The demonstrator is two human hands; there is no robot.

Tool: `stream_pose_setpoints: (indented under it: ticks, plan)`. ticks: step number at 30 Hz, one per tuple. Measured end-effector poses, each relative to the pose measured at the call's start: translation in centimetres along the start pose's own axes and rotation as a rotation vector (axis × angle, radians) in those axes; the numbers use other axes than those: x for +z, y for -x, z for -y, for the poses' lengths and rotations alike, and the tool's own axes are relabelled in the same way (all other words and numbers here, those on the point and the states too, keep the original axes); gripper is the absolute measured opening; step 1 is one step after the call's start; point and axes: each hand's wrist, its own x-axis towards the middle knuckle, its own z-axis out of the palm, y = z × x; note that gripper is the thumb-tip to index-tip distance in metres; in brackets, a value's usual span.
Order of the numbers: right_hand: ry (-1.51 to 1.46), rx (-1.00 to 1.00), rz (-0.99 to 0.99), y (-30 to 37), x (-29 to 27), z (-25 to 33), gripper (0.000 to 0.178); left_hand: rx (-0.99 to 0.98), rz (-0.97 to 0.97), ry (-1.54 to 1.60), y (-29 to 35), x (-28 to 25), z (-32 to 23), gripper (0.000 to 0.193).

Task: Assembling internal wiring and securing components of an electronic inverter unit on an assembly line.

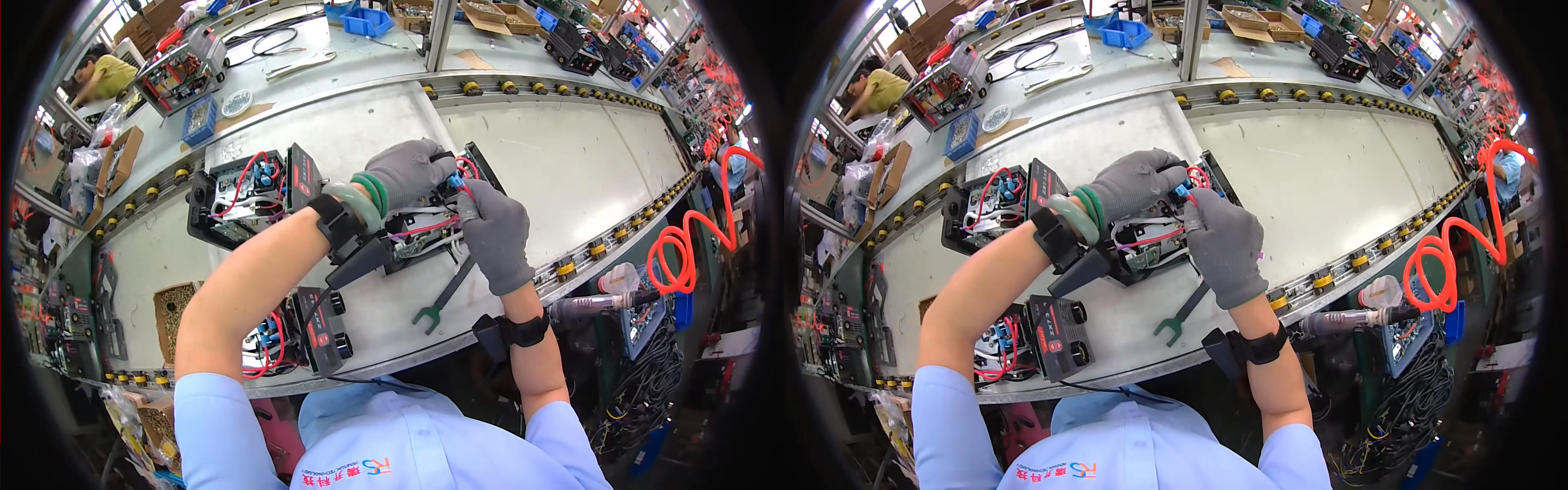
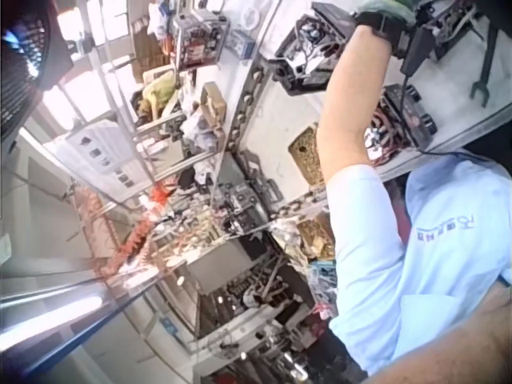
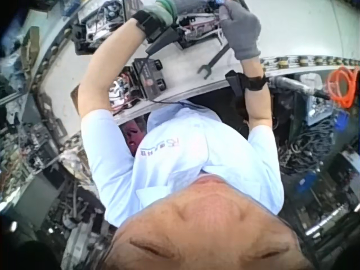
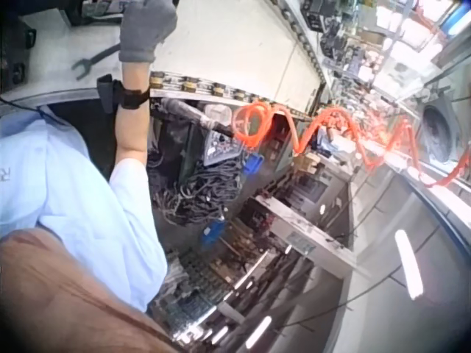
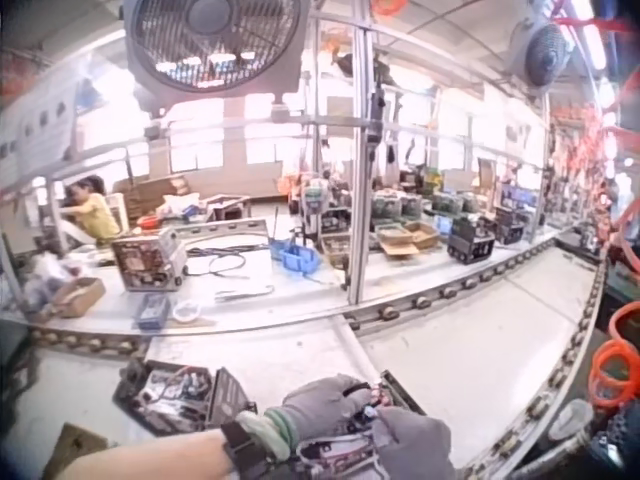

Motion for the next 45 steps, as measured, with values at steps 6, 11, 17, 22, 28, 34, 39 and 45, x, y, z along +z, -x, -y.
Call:
stream_pose_setpoints:
  ticks: [6, 11, 17, 22, 28, 34, 39, 45]
  plan:
    - [0.042, 0.042, 0.039, 0.1, 0.5, 0.2, 0.012, 0.072, 0.036, -0.036, -0.4, -0.1, 0.7, 0.058]
    - [0.1, 0.035, 0.062, -0.2, 0.2, 0.8, 0.015, 0.032, 0.04, -0.041, -0.3, 0.0, 0.2, 0.059]
    - [0.286, -0.02, 0.094, -0.9, 0.5, 1.0, 0.02, 0.029, 0.118, -0.106, -0.5, -0.8, -0.4, 0.067]
    - [0.332, -0.003, 0.131, -0.8, 1.1, 0.7, 0.021, 0.049, 0.176, -0.23, -0.9, -0.8, -0.7, 0.068]
    - [0.323, 0.014, 0.118, -1.2, 1.3, 0.6, 0.02, 0.023, 0.154, -0.258, -1.1, -0.4, -0.6, 0.063]
    - [0.404, -0.053, 0.173, -1.4, 1.4, 0.6, 0.018, 0.018, 0.095, -0.368, -1.4, 0.1, -0.5, 0.056]
    - [0.399, -0.03, 0.227, -0.3, -0.3, 0.6, 0.018, 0.065, 0.06, -0.121, -0.7, 0.0, -0.6, 0.06]
    - [-0.248, 0.23, 0.233, 4.6, -5.6, -1.0, 0.026, -0.035, 0.075, -0.064, -0.7, 0.2, -0.5, 0.06]
